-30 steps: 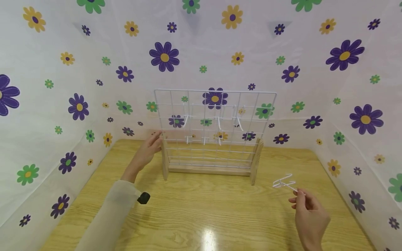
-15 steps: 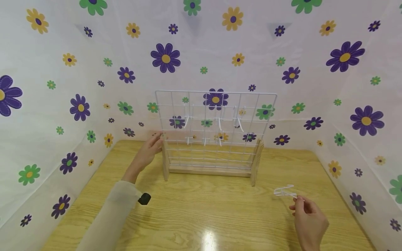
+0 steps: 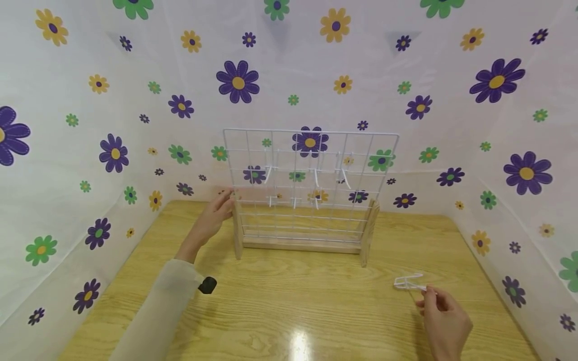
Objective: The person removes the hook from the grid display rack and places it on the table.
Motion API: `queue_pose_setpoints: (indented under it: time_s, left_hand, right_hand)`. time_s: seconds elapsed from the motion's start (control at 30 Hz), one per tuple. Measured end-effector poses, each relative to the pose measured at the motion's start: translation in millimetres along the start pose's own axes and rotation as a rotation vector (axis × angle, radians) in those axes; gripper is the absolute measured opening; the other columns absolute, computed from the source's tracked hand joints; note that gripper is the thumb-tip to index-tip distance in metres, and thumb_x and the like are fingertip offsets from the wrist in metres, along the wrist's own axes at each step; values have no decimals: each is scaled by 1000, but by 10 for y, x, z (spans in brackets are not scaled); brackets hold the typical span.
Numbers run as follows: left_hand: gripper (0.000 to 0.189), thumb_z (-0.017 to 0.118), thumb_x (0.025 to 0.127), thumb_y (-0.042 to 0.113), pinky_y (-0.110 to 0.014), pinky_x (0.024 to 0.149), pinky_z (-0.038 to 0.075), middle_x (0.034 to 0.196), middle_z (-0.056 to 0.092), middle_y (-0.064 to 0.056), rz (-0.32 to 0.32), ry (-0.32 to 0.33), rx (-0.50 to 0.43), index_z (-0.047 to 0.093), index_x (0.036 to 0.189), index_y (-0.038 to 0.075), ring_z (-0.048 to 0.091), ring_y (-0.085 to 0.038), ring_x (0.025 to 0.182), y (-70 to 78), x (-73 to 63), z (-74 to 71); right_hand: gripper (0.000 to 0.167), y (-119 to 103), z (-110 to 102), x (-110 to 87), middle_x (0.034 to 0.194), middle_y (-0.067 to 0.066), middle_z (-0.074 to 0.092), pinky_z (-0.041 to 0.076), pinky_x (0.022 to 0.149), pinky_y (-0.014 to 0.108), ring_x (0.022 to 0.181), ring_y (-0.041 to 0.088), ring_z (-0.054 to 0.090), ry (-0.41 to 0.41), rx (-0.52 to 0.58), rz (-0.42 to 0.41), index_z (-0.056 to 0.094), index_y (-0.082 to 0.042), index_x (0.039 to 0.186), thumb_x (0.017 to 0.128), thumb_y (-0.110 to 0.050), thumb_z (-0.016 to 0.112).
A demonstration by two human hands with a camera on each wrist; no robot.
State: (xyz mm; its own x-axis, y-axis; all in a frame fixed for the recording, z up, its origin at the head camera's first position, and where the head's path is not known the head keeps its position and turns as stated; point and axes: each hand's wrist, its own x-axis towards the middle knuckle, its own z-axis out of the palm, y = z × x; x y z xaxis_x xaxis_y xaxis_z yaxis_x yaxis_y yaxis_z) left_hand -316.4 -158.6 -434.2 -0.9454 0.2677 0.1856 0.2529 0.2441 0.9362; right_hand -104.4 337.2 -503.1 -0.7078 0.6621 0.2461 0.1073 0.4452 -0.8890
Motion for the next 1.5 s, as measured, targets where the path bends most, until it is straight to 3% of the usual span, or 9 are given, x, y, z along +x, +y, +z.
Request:
queue_pose_setpoints:
  time_s: [0.17, 0.33, 0.63, 0.77, 0.9, 1.07, 1.2, 1.33, 1.5]
  left_hand:
    - [56, 39, 114, 29, -50, 115, 44, 164, 32, -20, -23, -7, -2, 27, 163, 6, 38, -41, 147, 41, -16, -8]
    - [59, 41, 113, 37, -49, 114, 45, 163, 36, -17, -6, 6, 12, 30, 163, 7, 40, -39, 146, 8, -12, -3]
    - [57, 43, 112, 36, -44, 113, 47, 162, 37, -18, -11, 15, -1, 33, 162, 10, 41, -37, 145, 29, -26, 6]
    - [58, 43, 112, 36, -45, 113, 47, 161, 38, -19, -8, 14, 6, 33, 162, 9, 42, -38, 145, 34, -26, 8]
    - [59, 43, 112, 36, -46, 113, 47, 160, 40, -20, -2, 15, 3, 33, 162, 7, 43, -38, 144, 24, -19, 12]
    - [58, 43, 112, 37, -46, 113, 47, 161, 39, -19, 0, 15, -4, 33, 162, 9, 43, -37, 145, 27, -17, 18]
    - [59, 43, 112, 36, -47, 114, 46, 162, 38, -19, -5, 14, -9, 32, 162, 8, 41, -38, 145, 31, -22, 19]
    - [60, 43, 112, 37, -47, 114, 46, 162, 37, -19, -6, 14, -7, 31, 162, 6, 41, -38, 145, 28, -24, 20]
    - [60, 43, 112, 38, -46, 114, 47, 163, 37, -17, -9, 21, -4, 31, 162, 8, 42, -37, 145, 19, -21, 21]
  right_hand:
    - [27, 27, 4, -20, 65, -29, 64, 50, 48, 8, 50, -3, 60, -16, -20, 10, 72, 11, 108, 102, -11, 60]
    - [27, 32, 20, -45, 66, -26, 66, 50, 47, 9, 50, -1, 61, -19, -24, 19, 73, 10, 108, 101, -13, 61]
    - [26, 66, 0, -49, 66, -36, 60, 48, 45, 9, 50, -6, 58, -26, -75, -4, 73, 10, 109, 102, -12, 61]
    - [29, 39, -62, -28, 70, -13, 72, 47, 44, 11, 51, -11, 54, -71, -193, 8, 73, 10, 110, 103, -15, 60]
    - [33, 29, -143, 0, 80, 15, 76, 42, 47, 12, 54, -5, 54, -159, -354, 8, 72, 11, 110, 104, -18, 58]
    - [32, 32, -170, 22, 76, 14, 74, 43, 49, 17, 57, 9, 60, -255, -433, 32, 72, 13, 109, 102, -17, 61]
    - [34, 33, -175, 23, 81, 17, 73, 54, 57, 36, 67, 25, 66, -323, -476, 101, 70, 13, 110, 102, -19, 61]
    - [36, 31, -188, 16, 88, 20, 73, 53, 68, 49, 82, 36, 67, -364, -549, 129, 71, 10, 110, 101, -23, 62]
    - [37, 60, -216, 21, 90, 18, 73, 50, 63, 44, 83, 38, 68, -407, -583, 96, 71, 7, 106, 99, -29, 63]
